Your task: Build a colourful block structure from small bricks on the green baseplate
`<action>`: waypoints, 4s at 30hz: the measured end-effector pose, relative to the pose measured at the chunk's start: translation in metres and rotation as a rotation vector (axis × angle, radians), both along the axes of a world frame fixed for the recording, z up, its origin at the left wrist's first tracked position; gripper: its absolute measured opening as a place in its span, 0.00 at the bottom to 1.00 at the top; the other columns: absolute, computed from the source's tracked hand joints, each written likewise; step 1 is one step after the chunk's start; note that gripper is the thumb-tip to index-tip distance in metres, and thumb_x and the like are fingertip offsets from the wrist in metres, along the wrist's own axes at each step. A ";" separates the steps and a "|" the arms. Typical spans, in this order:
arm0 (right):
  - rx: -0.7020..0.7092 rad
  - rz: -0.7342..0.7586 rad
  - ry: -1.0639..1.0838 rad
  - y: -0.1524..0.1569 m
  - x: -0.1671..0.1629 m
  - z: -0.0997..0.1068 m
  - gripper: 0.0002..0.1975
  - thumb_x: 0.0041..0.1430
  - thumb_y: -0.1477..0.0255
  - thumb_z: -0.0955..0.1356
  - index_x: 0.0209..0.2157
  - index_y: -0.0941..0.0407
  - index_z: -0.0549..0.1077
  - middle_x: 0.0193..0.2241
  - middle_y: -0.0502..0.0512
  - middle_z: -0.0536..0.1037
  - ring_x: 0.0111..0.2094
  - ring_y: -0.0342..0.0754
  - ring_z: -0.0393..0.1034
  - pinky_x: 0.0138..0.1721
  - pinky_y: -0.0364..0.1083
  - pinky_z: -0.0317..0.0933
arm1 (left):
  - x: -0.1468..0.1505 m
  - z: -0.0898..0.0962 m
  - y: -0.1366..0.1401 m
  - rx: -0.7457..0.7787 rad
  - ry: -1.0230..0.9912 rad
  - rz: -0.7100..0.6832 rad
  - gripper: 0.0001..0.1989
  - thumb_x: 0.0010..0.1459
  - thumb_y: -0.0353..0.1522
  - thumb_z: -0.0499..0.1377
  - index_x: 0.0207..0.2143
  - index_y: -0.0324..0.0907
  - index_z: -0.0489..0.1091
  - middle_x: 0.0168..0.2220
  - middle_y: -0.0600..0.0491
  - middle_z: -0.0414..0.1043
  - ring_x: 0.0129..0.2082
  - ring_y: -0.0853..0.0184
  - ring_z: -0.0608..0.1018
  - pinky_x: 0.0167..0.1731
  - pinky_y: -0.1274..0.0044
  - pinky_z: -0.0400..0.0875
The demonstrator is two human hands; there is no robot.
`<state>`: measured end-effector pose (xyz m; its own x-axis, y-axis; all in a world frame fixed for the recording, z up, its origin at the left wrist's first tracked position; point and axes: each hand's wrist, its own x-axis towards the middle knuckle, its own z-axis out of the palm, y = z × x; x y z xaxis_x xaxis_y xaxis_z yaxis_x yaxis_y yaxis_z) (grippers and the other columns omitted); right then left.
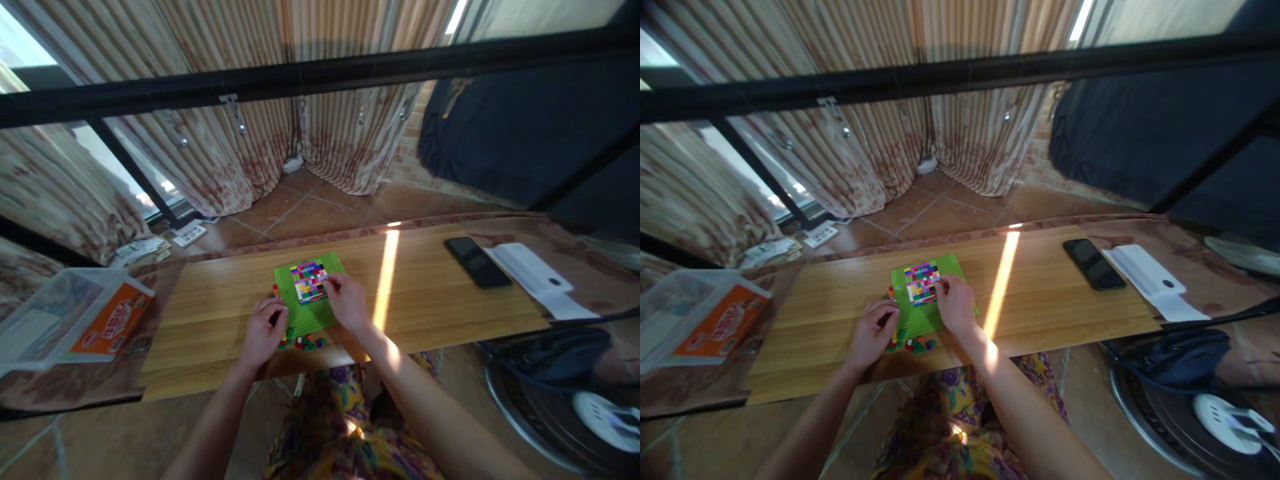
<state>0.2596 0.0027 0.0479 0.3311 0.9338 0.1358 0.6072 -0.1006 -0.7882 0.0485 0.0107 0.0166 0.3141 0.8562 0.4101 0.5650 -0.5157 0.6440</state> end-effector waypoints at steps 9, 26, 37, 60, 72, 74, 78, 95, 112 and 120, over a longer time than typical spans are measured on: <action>0.061 0.057 0.034 -0.061 0.008 -0.004 0.16 0.58 0.62 0.67 0.44 0.56 0.73 0.33 0.54 0.76 0.30 0.46 0.70 0.35 0.46 0.65 | -0.022 -0.006 -0.008 -0.120 -0.297 0.200 0.08 0.59 0.36 0.58 0.31 0.42 0.74 0.38 0.50 0.74 0.41 0.65 0.76 0.45 0.72 0.72; -0.234 0.428 -0.213 -0.071 -0.076 -0.012 0.22 0.54 0.77 0.69 0.52 0.58 0.67 0.47 0.61 0.69 0.43 0.52 0.72 0.44 0.50 0.67 | -0.013 -0.001 0.035 -0.084 0.039 -0.054 0.07 0.59 0.31 0.55 0.30 0.42 0.72 0.47 0.47 0.75 0.51 0.62 0.74 0.55 0.64 0.66; -0.118 0.446 -0.188 -0.035 -0.126 -0.024 0.16 0.54 0.74 0.69 0.45 0.56 0.68 0.44 0.58 0.70 0.40 0.50 0.72 0.41 0.48 0.66 | -0.035 0.005 0.022 -0.095 0.004 -0.004 0.09 0.61 0.32 0.53 0.29 0.43 0.70 0.38 0.50 0.75 0.43 0.63 0.76 0.48 0.68 0.70; -0.159 0.548 -0.542 0.010 -0.107 -0.006 0.13 0.59 0.85 0.60 0.37 0.59 0.74 0.38 0.62 0.73 0.40 0.51 0.69 0.43 0.46 0.61 | -0.021 -0.002 -0.033 0.026 0.020 0.473 0.07 0.62 0.34 0.54 0.33 0.43 0.70 0.47 0.45 0.73 0.49 0.58 0.73 0.51 0.62 0.64; 0.080 0.201 0.473 -0.028 -0.046 0.005 0.11 0.58 0.65 0.67 0.40 0.55 0.76 0.35 0.54 0.79 0.33 0.45 0.73 0.36 0.46 0.69 | -0.012 -0.003 0.005 0.152 0.142 0.525 0.07 0.60 0.33 0.55 0.32 0.43 0.70 0.45 0.46 0.75 0.46 0.55 0.74 0.55 0.58 0.55; 0.067 0.121 0.642 -0.027 -0.030 0.003 0.15 0.54 0.63 0.69 0.40 0.56 0.76 0.31 0.52 0.79 0.29 0.44 0.73 0.32 0.46 0.70 | -0.013 -0.003 0.007 0.169 0.109 0.519 0.07 0.60 0.34 0.55 0.31 0.43 0.70 0.43 0.46 0.75 0.45 0.57 0.74 0.53 0.61 0.57; 0.073 0.044 0.766 -0.024 -0.012 0.002 0.17 0.49 0.61 0.72 0.39 0.56 0.78 0.29 0.52 0.80 0.27 0.44 0.73 0.31 0.47 0.72 | -0.015 -0.002 0.008 0.187 0.064 0.488 0.07 0.60 0.34 0.55 0.31 0.43 0.70 0.42 0.47 0.75 0.44 0.57 0.75 0.51 0.63 0.59; 0.213 0.114 0.036 -0.016 0.010 0.012 0.12 0.60 0.70 0.63 0.40 0.55 0.77 0.35 0.55 0.76 0.35 0.46 0.71 0.36 0.45 0.66 | -0.017 -0.004 0.011 0.191 0.070 0.473 0.09 0.60 0.35 0.54 0.30 0.42 0.70 0.39 0.46 0.76 0.42 0.58 0.76 0.47 0.64 0.63; 0.112 0.168 -0.411 0.002 -0.008 0.013 0.08 0.59 0.76 0.64 0.32 0.55 0.76 0.33 0.54 0.74 0.30 0.45 0.68 0.32 0.43 0.59 | -0.017 -0.002 0.009 0.157 0.078 0.495 0.09 0.60 0.34 0.54 0.30 0.42 0.71 0.39 0.47 0.77 0.42 0.60 0.76 0.47 0.66 0.65; 0.181 0.118 -0.264 0.000 -0.004 0.002 0.08 0.61 0.71 0.65 0.32 0.54 0.77 0.33 0.52 0.75 0.29 0.43 0.69 0.33 0.42 0.61 | -0.018 -0.002 0.009 0.153 0.075 0.490 0.09 0.60 0.34 0.54 0.29 0.42 0.70 0.39 0.48 0.77 0.41 0.60 0.77 0.46 0.67 0.65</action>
<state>0.2553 0.0028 0.0501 0.1536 0.9164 0.3697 0.7920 0.1096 -0.6007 0.0309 0.0199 0.0151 -0.0755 0.8420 0.5341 0.8053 -0.2644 0.5306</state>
